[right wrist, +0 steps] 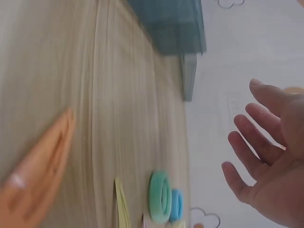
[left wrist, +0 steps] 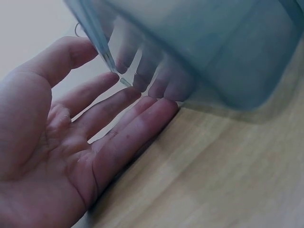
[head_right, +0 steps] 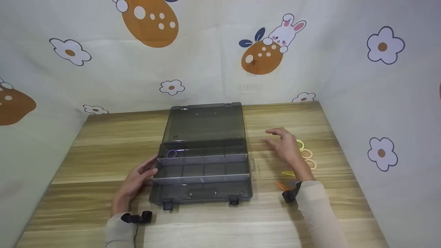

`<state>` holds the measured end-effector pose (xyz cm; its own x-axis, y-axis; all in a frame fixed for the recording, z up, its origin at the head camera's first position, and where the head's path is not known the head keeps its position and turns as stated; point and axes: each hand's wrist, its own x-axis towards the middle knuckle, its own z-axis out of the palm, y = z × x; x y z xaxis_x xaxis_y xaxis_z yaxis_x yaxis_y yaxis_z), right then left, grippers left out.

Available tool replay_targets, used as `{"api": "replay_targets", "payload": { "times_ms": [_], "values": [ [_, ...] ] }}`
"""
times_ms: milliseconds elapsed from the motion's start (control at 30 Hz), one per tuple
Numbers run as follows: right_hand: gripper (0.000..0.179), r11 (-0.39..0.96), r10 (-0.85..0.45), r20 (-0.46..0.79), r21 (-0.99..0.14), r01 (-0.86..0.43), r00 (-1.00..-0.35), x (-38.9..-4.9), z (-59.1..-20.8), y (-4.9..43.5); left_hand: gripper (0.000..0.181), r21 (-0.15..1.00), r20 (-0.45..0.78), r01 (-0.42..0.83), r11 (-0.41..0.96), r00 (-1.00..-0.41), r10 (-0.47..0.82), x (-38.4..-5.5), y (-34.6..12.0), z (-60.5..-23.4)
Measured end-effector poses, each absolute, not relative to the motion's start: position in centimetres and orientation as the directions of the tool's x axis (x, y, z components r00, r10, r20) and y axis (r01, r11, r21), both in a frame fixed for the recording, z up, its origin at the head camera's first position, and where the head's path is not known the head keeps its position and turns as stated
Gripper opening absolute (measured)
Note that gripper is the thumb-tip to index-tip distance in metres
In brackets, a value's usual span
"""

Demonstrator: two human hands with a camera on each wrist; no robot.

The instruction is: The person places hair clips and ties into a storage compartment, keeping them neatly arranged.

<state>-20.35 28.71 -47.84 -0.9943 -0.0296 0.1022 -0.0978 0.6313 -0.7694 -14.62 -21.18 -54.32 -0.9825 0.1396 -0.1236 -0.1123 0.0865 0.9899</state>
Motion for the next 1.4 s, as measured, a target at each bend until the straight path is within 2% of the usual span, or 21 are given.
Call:
{"api": "replay_targets", "payload": {
  "times_ms": [333,567,733,967,1100,1400],
  "values": [
    [0.046,0.655,0.004,0.034,-0.755,-0.022,-0.999,-21.5,-48.0,33.3,0.056,0.991,-0.109,-0.096,0.098,-0.985,0.135,-14.5,-21.0,-54.5],
    [0.059,0.638,-0.026,-0.141,-0.764,0.091,-0.990,-22.9,-48.5,35.1,0.057,0.990,-0.112,-0.100,0.097,-0.984,0.135,-14.5,-21.1,-54.6],
    [0.069,0.643,-0.049,-0.220,-0.754,0.138,-0.974,-23.6,-48.9,36.0,0.056,0.988,-0.115,-0.101,0.120,-0.986,0.119,-14.6,-21.0,-54.6],
    [0.077,0.684,-0.106,-0.264,-0.719,0.122,-0.959,-23.2,-49.7,36.9,0.057,0.992,-0.110,-0.099,0.083,-0.985,0.136,-14.5,-21.0,-54.6],
    [0.079,0.702,-0.097,-0.292,-0.697,0.142,-0.951,-22.9,-50.0,37.0,0.057,0.992,-0.098,-0.085,0.095,-0.986,0.138,-14.6,-21.1,-54.5],
    [0.071,0.733,-0.109,-0.268,-0.672,0.105,-0.957,-23.3,-49.9,36.8,0.056,0.993,-0.104,-0.095,0.077,-0.986,0.134,-14.5,-21.2,-54.5]
  ]
}}
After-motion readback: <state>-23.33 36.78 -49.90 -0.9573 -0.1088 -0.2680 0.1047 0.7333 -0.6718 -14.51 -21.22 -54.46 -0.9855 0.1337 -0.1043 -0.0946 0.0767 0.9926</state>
